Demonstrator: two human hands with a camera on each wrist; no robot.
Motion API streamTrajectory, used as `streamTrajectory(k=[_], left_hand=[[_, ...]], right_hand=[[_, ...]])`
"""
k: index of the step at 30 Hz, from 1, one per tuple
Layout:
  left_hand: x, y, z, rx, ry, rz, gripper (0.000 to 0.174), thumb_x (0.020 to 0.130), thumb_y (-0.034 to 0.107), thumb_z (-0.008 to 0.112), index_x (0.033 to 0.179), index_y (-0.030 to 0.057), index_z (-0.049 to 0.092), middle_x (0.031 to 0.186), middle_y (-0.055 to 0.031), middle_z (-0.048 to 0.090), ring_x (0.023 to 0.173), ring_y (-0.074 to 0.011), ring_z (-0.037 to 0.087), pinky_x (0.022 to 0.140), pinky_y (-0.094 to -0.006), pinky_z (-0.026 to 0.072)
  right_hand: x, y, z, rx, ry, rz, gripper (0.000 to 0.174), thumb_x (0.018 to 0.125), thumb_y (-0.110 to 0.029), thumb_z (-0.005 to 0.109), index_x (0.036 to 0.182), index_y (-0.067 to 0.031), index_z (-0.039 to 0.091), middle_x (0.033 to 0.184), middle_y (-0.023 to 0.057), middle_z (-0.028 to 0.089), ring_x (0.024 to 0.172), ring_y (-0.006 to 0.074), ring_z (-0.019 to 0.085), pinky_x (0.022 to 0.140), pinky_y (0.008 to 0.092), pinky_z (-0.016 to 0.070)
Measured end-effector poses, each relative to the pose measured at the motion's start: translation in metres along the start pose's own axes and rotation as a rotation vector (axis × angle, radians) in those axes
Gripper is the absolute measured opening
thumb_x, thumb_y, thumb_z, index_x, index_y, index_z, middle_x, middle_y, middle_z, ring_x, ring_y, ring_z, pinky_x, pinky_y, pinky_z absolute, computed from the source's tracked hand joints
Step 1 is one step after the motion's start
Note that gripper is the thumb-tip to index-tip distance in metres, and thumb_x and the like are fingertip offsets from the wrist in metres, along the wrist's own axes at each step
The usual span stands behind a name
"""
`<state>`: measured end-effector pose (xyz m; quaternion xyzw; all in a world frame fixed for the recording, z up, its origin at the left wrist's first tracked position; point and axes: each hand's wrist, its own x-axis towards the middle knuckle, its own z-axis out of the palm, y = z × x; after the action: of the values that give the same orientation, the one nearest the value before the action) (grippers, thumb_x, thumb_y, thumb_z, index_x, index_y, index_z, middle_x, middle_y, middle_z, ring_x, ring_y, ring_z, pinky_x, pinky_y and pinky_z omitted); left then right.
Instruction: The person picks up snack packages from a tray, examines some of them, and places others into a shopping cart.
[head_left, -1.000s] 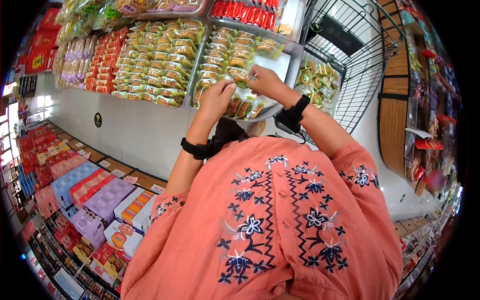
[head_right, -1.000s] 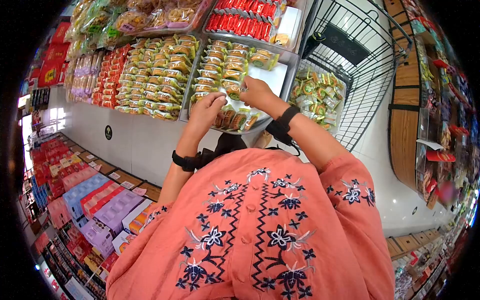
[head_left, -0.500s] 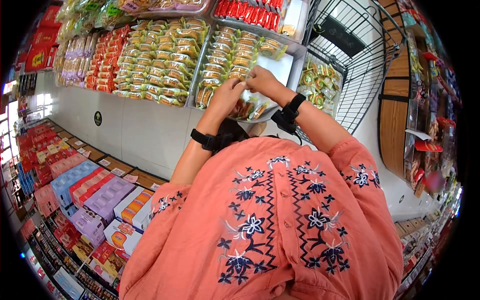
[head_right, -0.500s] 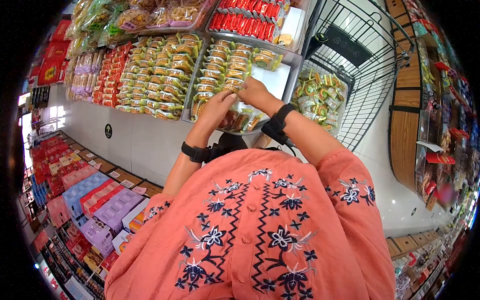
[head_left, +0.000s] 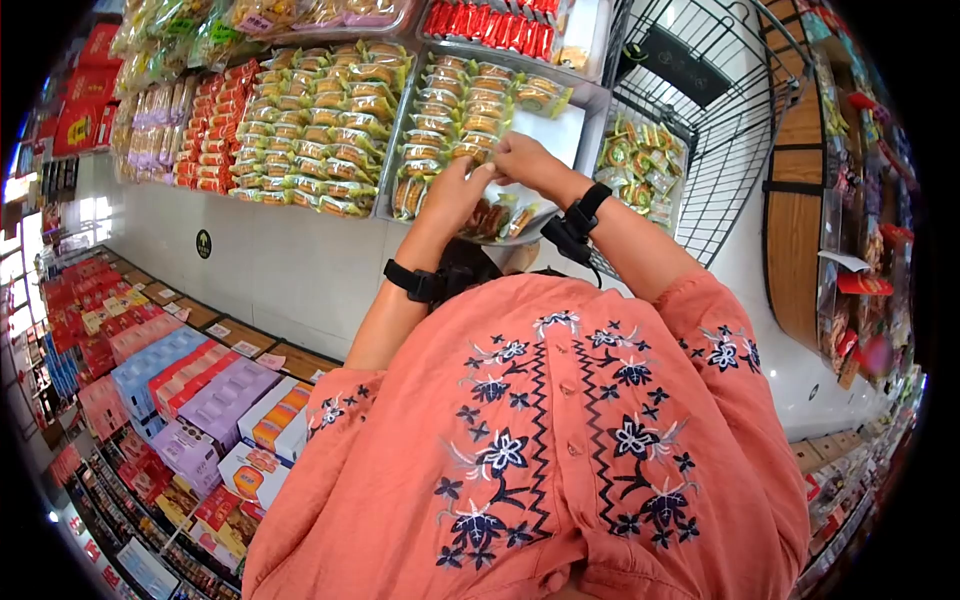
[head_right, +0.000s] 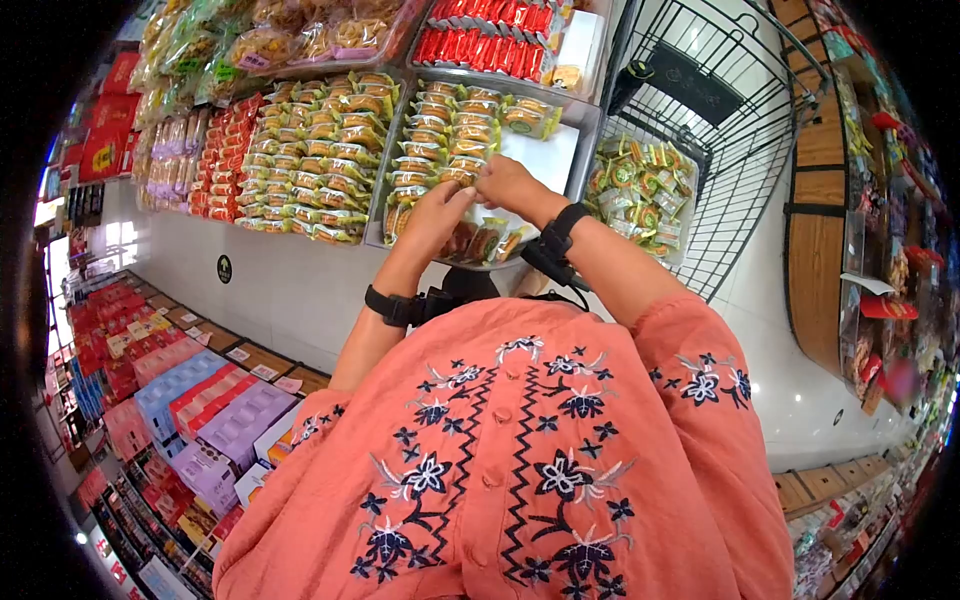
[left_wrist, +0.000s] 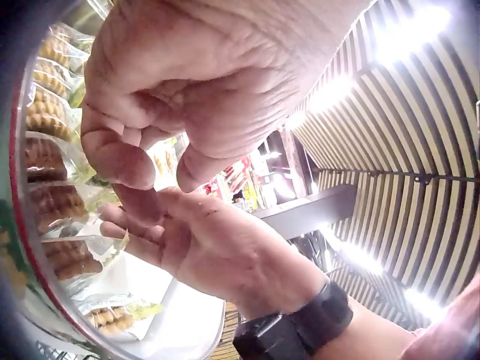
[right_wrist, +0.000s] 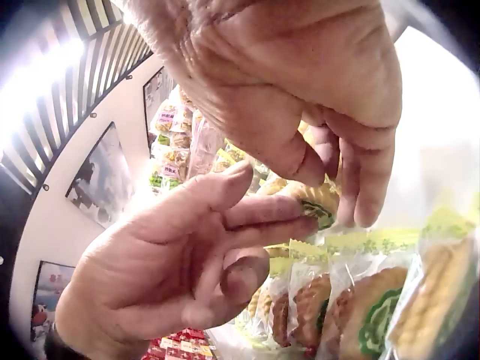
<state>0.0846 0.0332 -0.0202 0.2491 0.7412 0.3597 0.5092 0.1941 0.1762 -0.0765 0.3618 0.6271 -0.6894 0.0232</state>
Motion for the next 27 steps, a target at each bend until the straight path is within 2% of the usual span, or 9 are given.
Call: streamTrajectory(k=[7, 9, 13, 16, 17, 19, 21, 24, 27], left_hand=[[-0.005, 0.008, -0.002, -0.020, -0.011, -0.017, 0.043, 0.098, 0.038, 0.057, 0.117, -0.0009, 0.060, 0.078, -0.0048, 0.062, 0.052, -0.0122, 0.060, 0.040, -0.0262, 0.0412], [-0.006, 0.008, -0.006, -0.012, -0.041, 0.005, 0.046, 0.098, 0.038, 0.057, 0.120, -0.0017, 0.060, 0.080, -0.0053, 0.063, 0.054, -0.0122, 0.061, 0.041, -0.0261, 0.0413], [-0.015, 0.011, -0.006, -0.006, 0.076, -0.021, 0.046, 0.098, 0.037, 0.060, 0.122, -0.0018, 0.060, 0.092, -0.0056, 0.066, 0.057, -0.0099, 0.060, 0.044, -0.0229, 0.0416], [-0.032, 0.030, -0.002, -0.079, 0.089, 0.053, 0.045, 0.098, 0.035, 0.060, 0.122, -0.0028, 0.060, 0.080, -0.0064, 0.065, 0.052, -0.0095, 0.057, 0.043, -0.0238, 0.0402], [-0.037, 0.037, 0.001, -0.070, 0.082, 0.062, 0.043, 0.099, 0.035, 0.060, 0.122, -0.0013, 0.060, 0.088, -0.0065, 0.067, 0.053, -0.0083, 0.056, 0.044, -0.0227, 0.0404], [-0.044, 0.049, 0.008, -0.049, 0.074, 0.074, 0.039, 0.100, 0.034, 0.059, 0.121, 0.0017, 0.062, 0.104, -0.0068, 0.069, 0.056, -0.0058, 0.055, 0.046, -0.0207, 0.0407], [-0.046, 0.054, 0.019, -0.069, 0.059, 0.104, 0.034, 0.101, 0.030, 0.057, 0.122, 0.0028, 0.061, 0.105, -0.0065, 0.069, 0.057, -0.0053, 0.052, 0.047, -0.0202, 0.0407], [-0.046, 0.065, 0.034, -0.091, 0.031, 0.099, 0.033, 0.102, 0.028, 0.056, 0.123, 0.0022, 0.061, 0.106, -0.0076, 0.070, 0.057, -0.0045, 0.051, 0.048, -0.0202, 0.0411], [-0.043, 0.071, 0.045, -0.080, 0.007, 0.080, 0.034, 0.102, 0.028, 0.056, 0.124, 0.0026, 0.061, 0.105, -0.0076, 0.070, 0.057, -0.0040, 0.051, 0.047, -0.0200, 0.0406]], right_hand=[[-0.024, -0.011, -0.016, 0.029, 0.046, 0.043, 0.020, 0.090, -0.015, 0.061, 0.097, 0.0036, 0.059, 0.093, 0.0130, 0.069, 0.081, 0.0202, 0.072, 0.069, 0.0310, 0.0599], [-0.027, -0.014, -0.026, 0.071, -0.003, 0.036, 0.024, 0.092, -0.015, 0.060, 0.102, 0.0055, 0.058, 0.096, 0.0123, 0.066, 0.088, 0.0207, 0.072, 0.074, 0.0303, 0.0608], [-0.066, -0.042, -0.068, 0.269, -0.110, -0.034, 0.030, 0.094, -0.019, 0.061, 0.110, 0.0058, 0.057, 0.103, 0.0155, 0.067, 0.096, 0.0265, 0.073, 0.081, 0.0321, 0.0612], [-0.090, -0.041, -0.119, 0.334, 0.037, -0.139, 0.030, 0.099, -0.023, 0.061, 0.113, 0.0038, 0.057, 0.107, 0.0171, 0.068, 0.096, 0.0265, 0.072, 0.083, 0.0325, 0.0604], [-0.100, -0.039, -0.136, 0.336, 0.128, -0.160, 0.030, 0.099, -0.022, 0.060, 0.114, 0.0032, 0.057, 0.108, 0.0167, 0.068, 0.096, 0.0257, 0.072, 0.084, 0.0324, 0.0602], [-0.110, -0.014, -0.173, 0.380, 0.294, -0.202, 0.027, 0.100, -0.021, 0.059, 0.114, 0.0021, 0.058, 0.106, 0.0145, 0.068, 0.094, 0.0231, 0.071, 0.083, 0.0318, 0.0600], [-0.113, 0.021, -0.202, 0.446, 0.420, -0.203, 0.025, 0.101, -0.020, 0.058, 0.111, 0.0027, 0.060, 0.101, 0.0118, 0.068, 0.090, 0.0195, 0.070, 0.080, 0.0305, 0.0605], [-0.111, 0.076, -0.231, 0.490, 0.471, -0.039, 0.025, 0.097, -0.017, 0.060, 0.109, 0.0054, 0.059, 0.099, 0.0145, 0.067, 0.086, 0.0230, 0.071, 0.075, 0.0316, 0.0617], [-0.110, 0.123, -0.230, 0.525, 0.496, 0.097, 0.027, 0.096, -0.016, 0.061, 0.110, 0.0071, 0.059, 0.102, 0.0147, 0.066, 0.086, 0.0241, 0.072, 0.071, 0.0318, 0.0624]])
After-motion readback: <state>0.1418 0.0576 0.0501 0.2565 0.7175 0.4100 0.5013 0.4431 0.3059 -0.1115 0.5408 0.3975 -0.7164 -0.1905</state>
